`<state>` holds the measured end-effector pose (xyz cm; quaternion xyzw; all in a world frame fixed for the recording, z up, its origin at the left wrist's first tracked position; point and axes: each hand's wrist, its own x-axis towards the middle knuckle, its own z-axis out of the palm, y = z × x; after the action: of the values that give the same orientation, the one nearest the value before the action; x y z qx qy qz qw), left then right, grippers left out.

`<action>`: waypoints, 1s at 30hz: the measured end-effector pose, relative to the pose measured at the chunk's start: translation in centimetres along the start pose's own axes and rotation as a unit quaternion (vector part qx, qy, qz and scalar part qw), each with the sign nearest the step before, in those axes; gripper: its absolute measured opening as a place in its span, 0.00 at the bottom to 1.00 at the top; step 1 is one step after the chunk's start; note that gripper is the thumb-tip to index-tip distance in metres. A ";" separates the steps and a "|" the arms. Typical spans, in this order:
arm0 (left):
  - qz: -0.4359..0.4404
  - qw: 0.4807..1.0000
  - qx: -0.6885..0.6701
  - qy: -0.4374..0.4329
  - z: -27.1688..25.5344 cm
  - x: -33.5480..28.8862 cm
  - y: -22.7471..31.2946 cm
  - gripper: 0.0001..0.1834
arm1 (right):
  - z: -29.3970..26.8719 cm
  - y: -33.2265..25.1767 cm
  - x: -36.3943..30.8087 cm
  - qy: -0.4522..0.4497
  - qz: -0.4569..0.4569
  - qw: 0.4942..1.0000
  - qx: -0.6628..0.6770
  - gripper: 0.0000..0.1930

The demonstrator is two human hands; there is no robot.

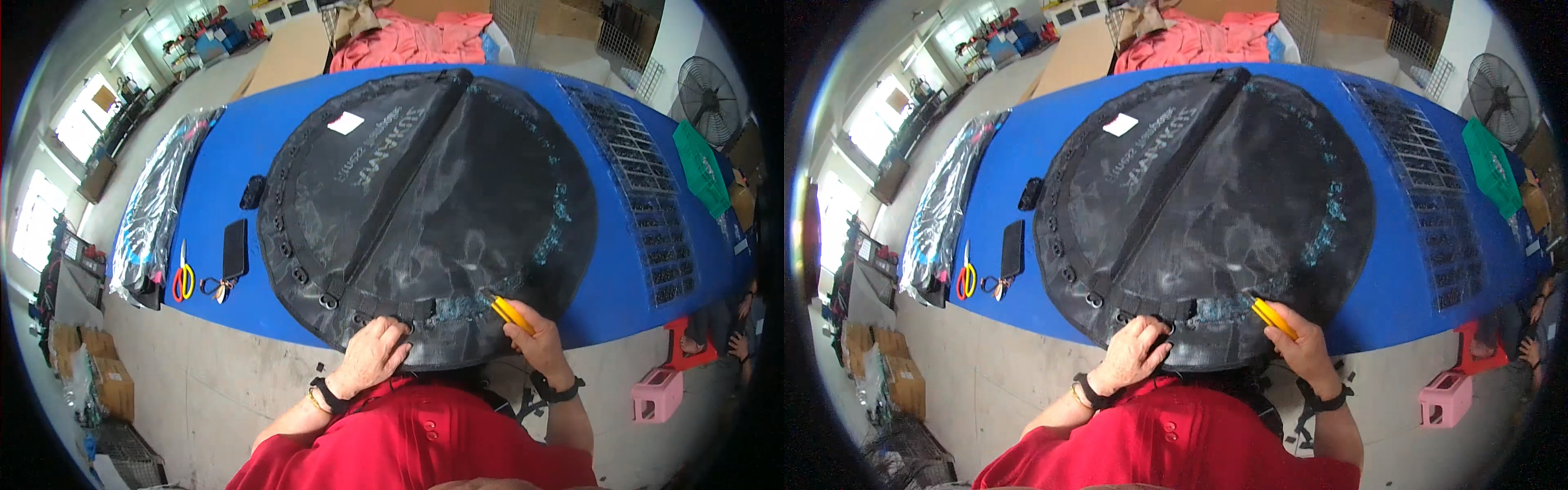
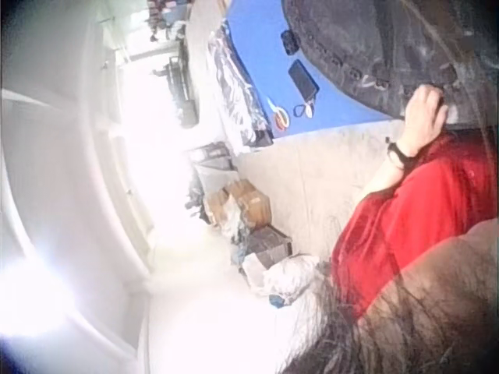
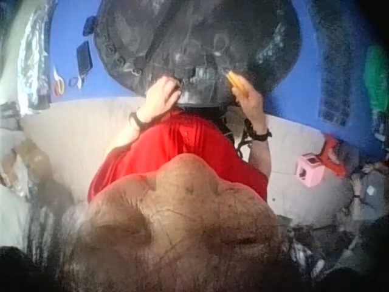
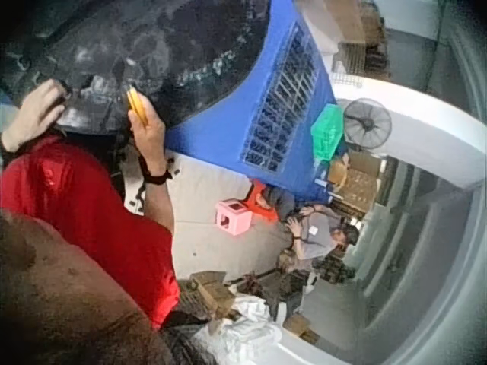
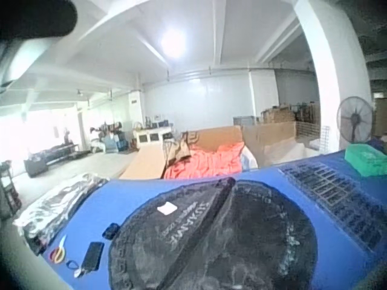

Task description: Trimming excess material and loose threads from a circular black mesh piece using a utility knife and scissors.

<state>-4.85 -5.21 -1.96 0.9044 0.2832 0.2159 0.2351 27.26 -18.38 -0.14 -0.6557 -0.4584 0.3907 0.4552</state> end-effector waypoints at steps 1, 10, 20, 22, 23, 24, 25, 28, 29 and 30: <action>0.003 1.000 -0.003 -0.001 -0.2 0.2 0.1 0.16 | -0.1 0.3 0.1 0.000 0.001 1.000 0.013 0.24; 0.014 1.000 0.007 -0.016 -0.5 0.7 -0.2 0.17 | -0.6 0.5 0.5 -0.009 0.024 0.998 0.056 0.25; 0.030 0.999 0.017 -0.016 0.0 -0.2 0.0 0.16 | -0.3 0.8 -0.4 0.020 0.028 0.997 0.070 0.24; 0.038 0.999 0.018 -0.010 0.2 -0.5 -0.1 0.16 | -0.1 1.8 -0.3 0.038 0.025 0.996 0.077 0.24; 0.037 0.999 0.028 -0.009 0.1 -0.4 -0.1 0.16 | 0.0 1.8 -0.1 0.049 0.030 0.996 0.063 0.24; 0.033 0.999 0.033 -0.011 0.1 -0.3 -0.2 0.16 | 0.1 1.4 0.1 0.060 0.043 0.996 0.046 0.23; 0.037 0.999 0.037 -0.007 0.0 -0.3 -0.3 0.17 | 0.3 1.1 0.4 0.068 0.043 0.995 0.051 0.23; 0.036 0.998 0.047 0.006 -0.4 -0.2 0.0 0.19 | 0.6 0.3 0.5 0.074 0.002 0.997 -0.013 0.21; 0.038 0.998 0.050 0.003 -0.4 -0.3 -0.1 0.20 | 0.8 0.2 0.8 0.072 -0.085 0.991 -0.074 0.21; 0.044 0.998 0.055 0.002 -0.3 -0.1 -0.3 0.21 | 1.2 0.0 1.1 0.068 -0.176 0.973 -0.133 0.21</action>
<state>-5.23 -4.93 -1.91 0.9272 0.2545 0.2122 0.1749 26.46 -17.08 -0.55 -0.6446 -0.5819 0.1948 0.4560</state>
